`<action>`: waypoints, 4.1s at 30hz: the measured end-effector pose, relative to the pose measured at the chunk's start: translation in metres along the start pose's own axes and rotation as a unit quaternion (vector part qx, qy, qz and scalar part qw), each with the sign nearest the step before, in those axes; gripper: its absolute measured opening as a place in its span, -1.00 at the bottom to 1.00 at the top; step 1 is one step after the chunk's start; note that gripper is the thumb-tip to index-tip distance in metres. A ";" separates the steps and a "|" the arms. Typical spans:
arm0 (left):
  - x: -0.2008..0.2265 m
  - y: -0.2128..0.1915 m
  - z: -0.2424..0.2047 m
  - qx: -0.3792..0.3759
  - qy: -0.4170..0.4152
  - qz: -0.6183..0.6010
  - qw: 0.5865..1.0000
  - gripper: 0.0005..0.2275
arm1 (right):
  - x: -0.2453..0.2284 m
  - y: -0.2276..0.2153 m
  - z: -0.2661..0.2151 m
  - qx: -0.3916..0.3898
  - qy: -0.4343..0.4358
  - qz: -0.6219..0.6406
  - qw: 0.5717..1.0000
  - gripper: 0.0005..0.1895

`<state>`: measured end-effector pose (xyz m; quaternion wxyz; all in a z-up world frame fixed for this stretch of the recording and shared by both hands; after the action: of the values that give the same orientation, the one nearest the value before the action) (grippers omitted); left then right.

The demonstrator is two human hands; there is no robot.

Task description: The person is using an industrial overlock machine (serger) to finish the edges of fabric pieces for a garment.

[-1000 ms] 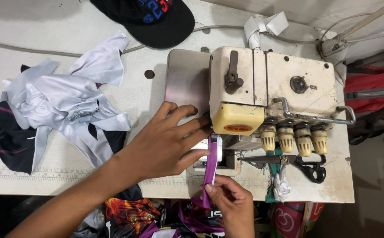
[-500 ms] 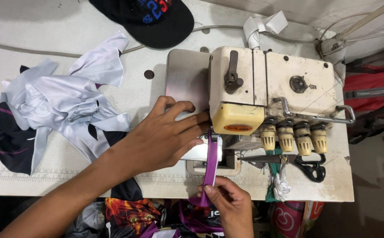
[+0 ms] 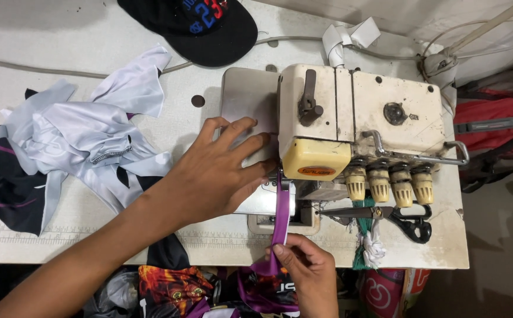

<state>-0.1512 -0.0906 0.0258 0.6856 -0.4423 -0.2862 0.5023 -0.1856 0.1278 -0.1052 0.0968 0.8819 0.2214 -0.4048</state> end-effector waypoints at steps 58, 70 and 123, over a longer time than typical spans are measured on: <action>-0.070 -0.019 -0.187 -0.097 -0.220 -0.139 0.961 -0.95 | -0.008 0.007 -0.062 0.105 -0.152 -0.368 0.911 -0.55; -0.123 -0.226 -0.145 0.064 -0.394 -0.146 0.905 -0.68 | -0.086 0.168 -0.058 -0.091 -0.174 -0.153 0.969 -0.38; 0.065 -0.003 -0.019 0.046 0.026 -0.032 0.998 -0.84 | -0.002 -0.045 0.016 -0.071 0.065 -0.072 0.993 -0.71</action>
<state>-0.1126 -0.0353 0.0163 0.7282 -0.4137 -0.2590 0.4812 -0.2189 0.1613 -0.1136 0.1155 0.8789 0.3186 -0.3358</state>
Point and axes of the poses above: each hand's wrist, its own z-axis towards the middle knuckle, its own y-axis out of the palm, x = y × z, the point moved 8 cm from there along z, towards the middle knuckle, and after that the axes turned 10 degrees about y, right-handed, at the moved point
